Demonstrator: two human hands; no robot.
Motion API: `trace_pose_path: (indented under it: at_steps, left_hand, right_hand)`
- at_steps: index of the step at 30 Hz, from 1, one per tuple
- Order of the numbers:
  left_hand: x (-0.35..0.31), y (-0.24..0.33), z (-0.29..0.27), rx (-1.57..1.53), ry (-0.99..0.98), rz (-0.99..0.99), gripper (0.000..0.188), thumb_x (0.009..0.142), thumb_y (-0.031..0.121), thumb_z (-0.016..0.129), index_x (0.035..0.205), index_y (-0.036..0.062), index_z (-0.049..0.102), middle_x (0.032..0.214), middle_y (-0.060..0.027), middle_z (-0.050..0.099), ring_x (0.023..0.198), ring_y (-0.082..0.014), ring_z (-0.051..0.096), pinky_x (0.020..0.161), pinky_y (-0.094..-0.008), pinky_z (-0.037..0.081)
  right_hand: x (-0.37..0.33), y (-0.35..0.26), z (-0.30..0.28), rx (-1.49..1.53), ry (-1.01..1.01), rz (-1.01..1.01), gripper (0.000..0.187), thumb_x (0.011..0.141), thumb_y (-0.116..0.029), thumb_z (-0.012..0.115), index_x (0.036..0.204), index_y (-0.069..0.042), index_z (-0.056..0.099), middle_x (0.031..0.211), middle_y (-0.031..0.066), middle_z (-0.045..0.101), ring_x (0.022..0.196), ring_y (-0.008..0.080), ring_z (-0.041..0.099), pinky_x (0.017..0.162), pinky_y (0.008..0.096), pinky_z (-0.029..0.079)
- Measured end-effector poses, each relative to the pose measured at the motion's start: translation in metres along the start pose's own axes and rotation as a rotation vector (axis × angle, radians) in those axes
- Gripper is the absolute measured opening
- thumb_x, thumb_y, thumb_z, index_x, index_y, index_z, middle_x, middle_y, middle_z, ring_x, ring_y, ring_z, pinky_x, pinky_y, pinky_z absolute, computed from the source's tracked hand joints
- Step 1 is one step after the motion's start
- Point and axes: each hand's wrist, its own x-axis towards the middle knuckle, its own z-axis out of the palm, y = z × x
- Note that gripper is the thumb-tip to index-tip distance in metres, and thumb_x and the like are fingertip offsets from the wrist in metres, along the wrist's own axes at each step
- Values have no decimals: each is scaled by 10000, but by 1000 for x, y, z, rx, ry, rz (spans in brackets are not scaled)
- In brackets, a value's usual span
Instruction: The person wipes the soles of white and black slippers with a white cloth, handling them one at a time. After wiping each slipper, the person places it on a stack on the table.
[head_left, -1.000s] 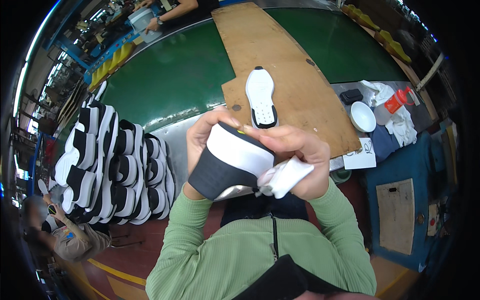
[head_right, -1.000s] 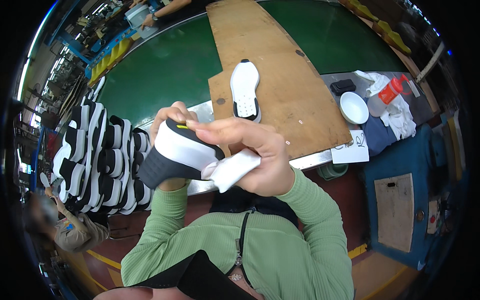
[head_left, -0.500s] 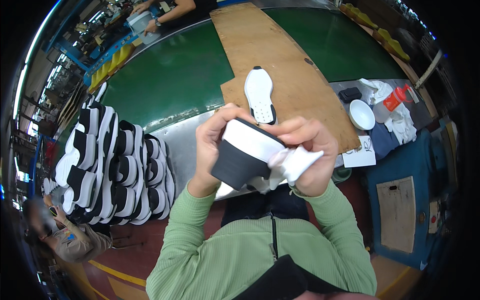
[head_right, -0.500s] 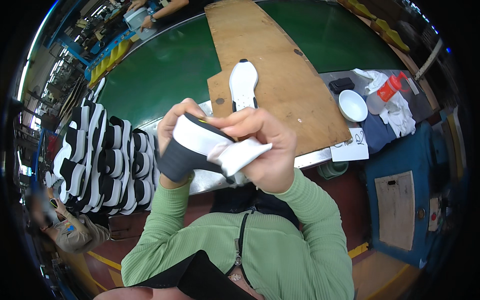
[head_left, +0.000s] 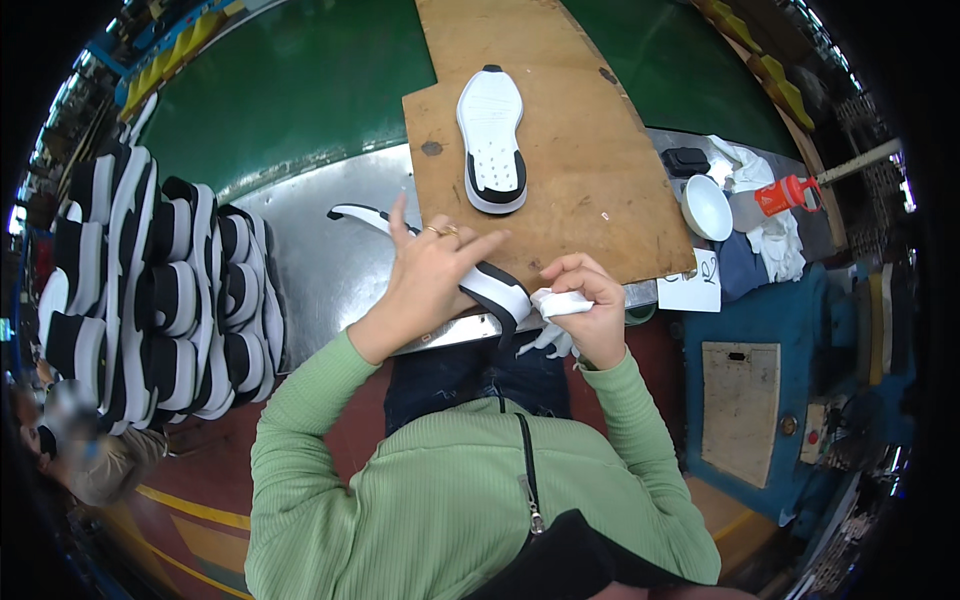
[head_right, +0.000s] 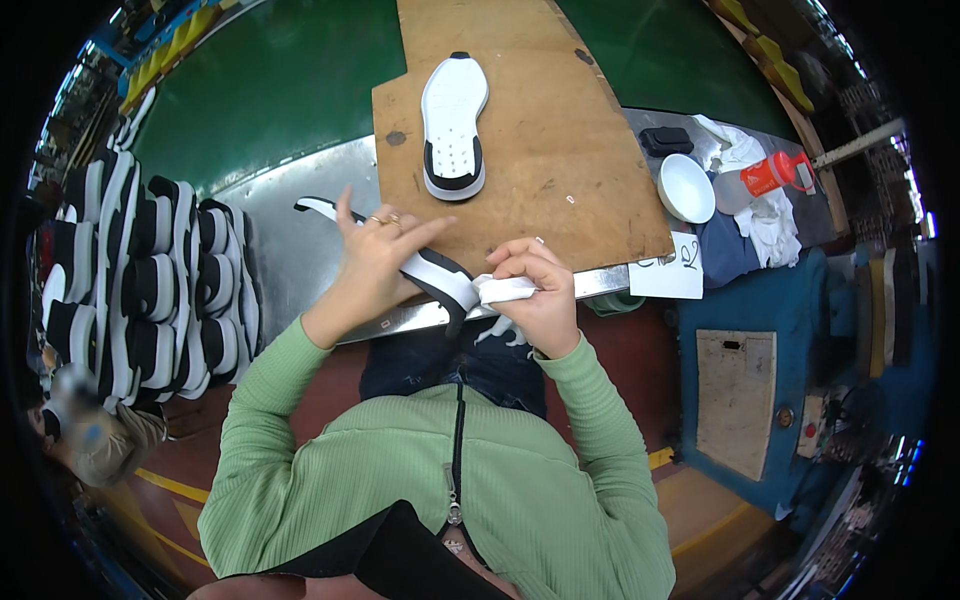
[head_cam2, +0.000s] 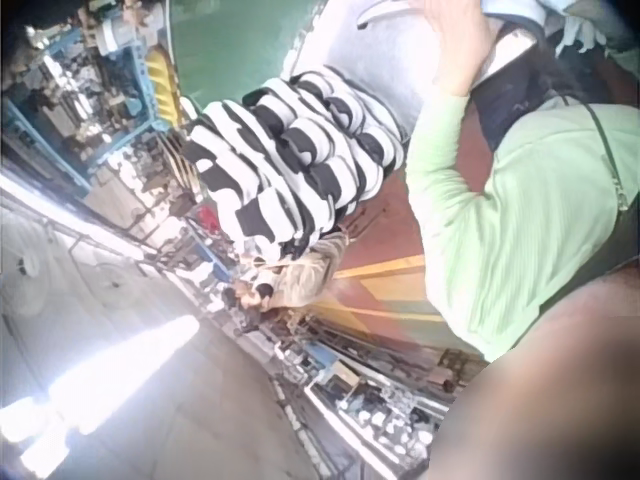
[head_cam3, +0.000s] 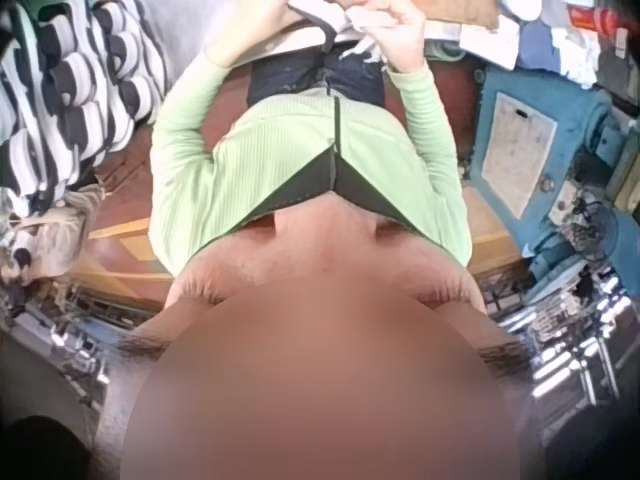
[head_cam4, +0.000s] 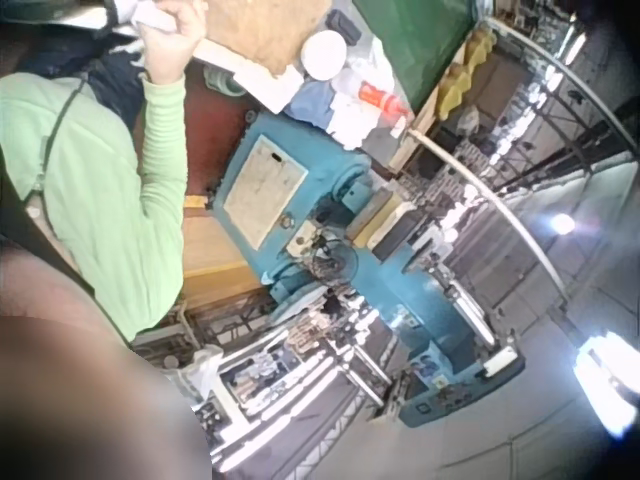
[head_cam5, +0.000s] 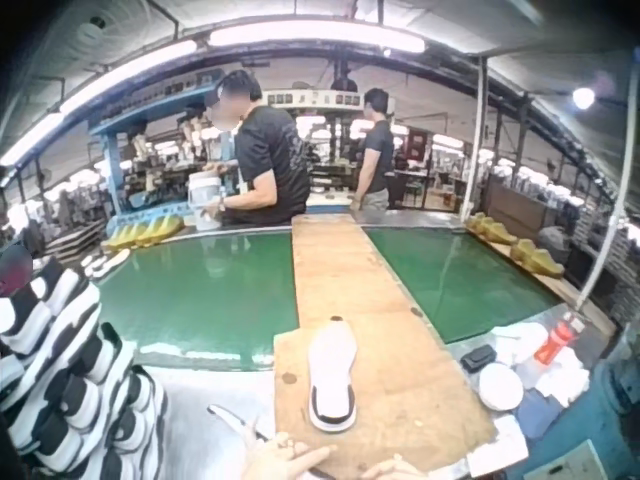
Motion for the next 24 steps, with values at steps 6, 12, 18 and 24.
trace_pose_path:
  at_steps: [6,12,18,24]
  left_hand:
    - [-5,-8,5,-125,13,-86,660,595,287,833,1214,194,625,812,39,646,890,-170,592,1047,-570,139]
    - [-2,-12,8,-279,58,-113,738,591,247,836,1272,159,567,798,35,672,834,-159,596,998,-511,219]
    - [-2,-12,10,-345,82,-139,860,559,215,844,1342,149,494,794,53,670,826,-140,595,961,-485,246]
    - [-4,-13,11,-348,90,-133,927,538,135,831,1380,127,444,705,2,605,809,-184,593,955,-448,288]
  right_hand:
    - [9,-6,9,-211,-101,-124,236,598,22,793,802,-24,685,964,75,547,822,154,572,706,266,475]
    - [31,-16,21,-319,-164,-152,242,584,-16,816,788,-30,686,933,71,471,754,152,539,644,267,446]
    - [64,-14,35,-366,-349,-258,235,584,-28,812,784,-24,689,895,64,432,712,145,495,609,271,413]
    - [49,-28,20,-303,-302,-205,224,586,-39,813,772,-16,691,908,67,433,742,143,514,635,258,416]
